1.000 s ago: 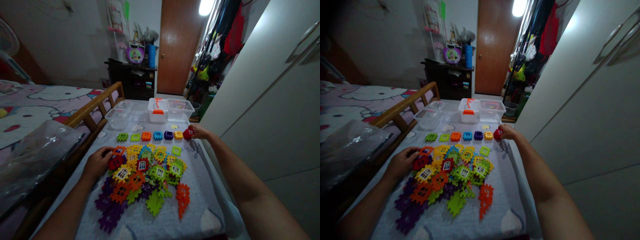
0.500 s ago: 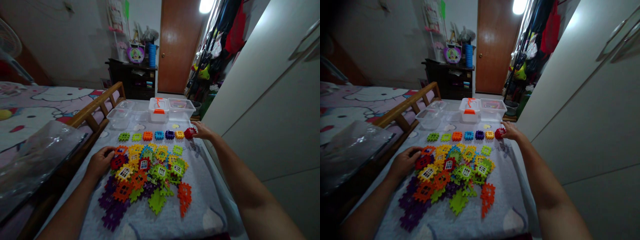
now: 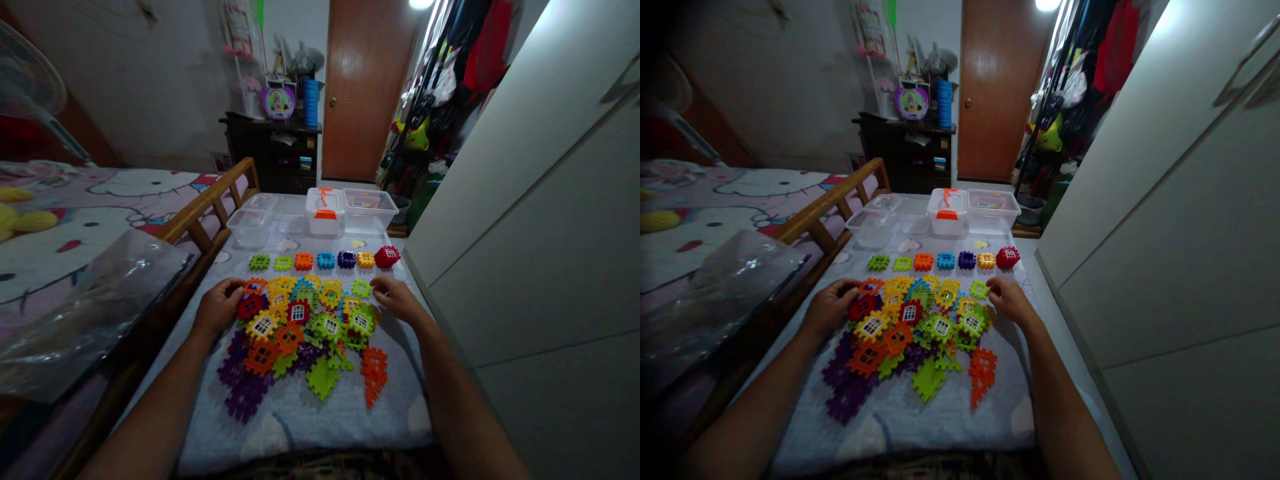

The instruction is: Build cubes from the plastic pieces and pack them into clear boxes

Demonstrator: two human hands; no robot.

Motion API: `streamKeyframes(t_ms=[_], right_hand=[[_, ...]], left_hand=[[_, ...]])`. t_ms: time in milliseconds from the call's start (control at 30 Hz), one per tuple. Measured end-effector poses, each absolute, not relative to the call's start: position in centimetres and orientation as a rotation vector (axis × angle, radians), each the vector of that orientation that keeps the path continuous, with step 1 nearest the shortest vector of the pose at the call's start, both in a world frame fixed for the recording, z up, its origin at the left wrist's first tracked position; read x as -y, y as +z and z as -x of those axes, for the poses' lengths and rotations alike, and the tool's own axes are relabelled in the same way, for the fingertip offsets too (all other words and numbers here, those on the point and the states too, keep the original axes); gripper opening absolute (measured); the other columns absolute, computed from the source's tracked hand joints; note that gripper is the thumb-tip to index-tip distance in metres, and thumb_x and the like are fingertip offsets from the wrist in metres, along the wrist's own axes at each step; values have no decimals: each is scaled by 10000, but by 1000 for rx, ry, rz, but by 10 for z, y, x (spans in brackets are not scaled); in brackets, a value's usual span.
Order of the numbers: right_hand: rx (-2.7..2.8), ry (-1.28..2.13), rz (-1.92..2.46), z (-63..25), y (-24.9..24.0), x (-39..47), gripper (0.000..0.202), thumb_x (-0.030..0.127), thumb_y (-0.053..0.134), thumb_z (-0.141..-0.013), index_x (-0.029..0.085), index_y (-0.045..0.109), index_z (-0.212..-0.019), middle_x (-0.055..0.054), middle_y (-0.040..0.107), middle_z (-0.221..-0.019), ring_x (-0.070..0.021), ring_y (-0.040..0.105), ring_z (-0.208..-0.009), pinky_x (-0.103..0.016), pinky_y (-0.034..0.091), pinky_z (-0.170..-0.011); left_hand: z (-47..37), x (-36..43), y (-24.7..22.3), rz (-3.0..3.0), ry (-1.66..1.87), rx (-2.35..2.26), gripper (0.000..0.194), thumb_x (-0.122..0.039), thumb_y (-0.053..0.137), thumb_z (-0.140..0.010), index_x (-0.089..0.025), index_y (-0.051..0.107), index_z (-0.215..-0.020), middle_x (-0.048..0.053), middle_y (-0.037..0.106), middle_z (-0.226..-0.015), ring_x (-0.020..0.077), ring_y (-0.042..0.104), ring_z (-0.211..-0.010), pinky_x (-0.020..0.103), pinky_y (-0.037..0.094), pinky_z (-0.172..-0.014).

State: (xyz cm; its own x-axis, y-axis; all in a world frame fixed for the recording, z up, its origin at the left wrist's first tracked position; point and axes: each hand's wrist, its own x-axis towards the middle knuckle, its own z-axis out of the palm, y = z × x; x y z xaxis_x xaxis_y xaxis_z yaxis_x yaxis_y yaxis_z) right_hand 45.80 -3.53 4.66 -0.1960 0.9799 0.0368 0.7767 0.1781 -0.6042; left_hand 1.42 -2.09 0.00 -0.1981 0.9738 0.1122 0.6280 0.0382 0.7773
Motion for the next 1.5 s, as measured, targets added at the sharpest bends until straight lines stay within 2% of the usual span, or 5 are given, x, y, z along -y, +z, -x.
streamKeyframes(t_ms=[167,467,767,1100,1500], right_hand=[[2100,682,1642,-438,48,32,112,205,567,-813,180,670,-850,-34,682,-795,-167,616,-718,-286,470,-690],[2428,526,1686,-394,66,16,245,285,668,-815,184,702,-1036,-106,729,-1042,-223,653,-923,-302,468,-798],[2389,717,1675,-399,59,22,203,198,638,-782,180,720,-968,-34,714,-848,-155,604,-715,-243,406,-629],[2194,827,1562,-406,40,20,153,112,586,-728,201,690,-797,2,685,-759,-150,592,-706,-238,436,-640],[1530,1119,1275,-425,38,19,220,406,633,-768,225,542,-854,9,583,-788,-153,569,-718,-281,492,-700]], left_hand=[[-13,20,-3,-1631,1003,-1886,391,-479,549,-757,-186,711,-958,42,744,-867,207,675,-755,280,529,-716],[-12,19,-6,-1628,1020,-1872,389,-465,540,-770,-186,712,-982,56,750,-941,218,683,-827,283,531,-739],[-10,17,-10,-1643,1023,-1861,364,-457,541,-780,-192,705,-967,52,747,-926,220,685,-846,286,533,-758],[-14,19,-5,-1615,1041,-1860,368,-463,546,-759,-192,711,-947,48,753,-910,213,685,-809,282,542,-742],[-15,19,-1,-1647,1013,-1914,368,-457,538,-753,-199,722,-939,39,745,-872,217,672,-777,287,530,-722]])
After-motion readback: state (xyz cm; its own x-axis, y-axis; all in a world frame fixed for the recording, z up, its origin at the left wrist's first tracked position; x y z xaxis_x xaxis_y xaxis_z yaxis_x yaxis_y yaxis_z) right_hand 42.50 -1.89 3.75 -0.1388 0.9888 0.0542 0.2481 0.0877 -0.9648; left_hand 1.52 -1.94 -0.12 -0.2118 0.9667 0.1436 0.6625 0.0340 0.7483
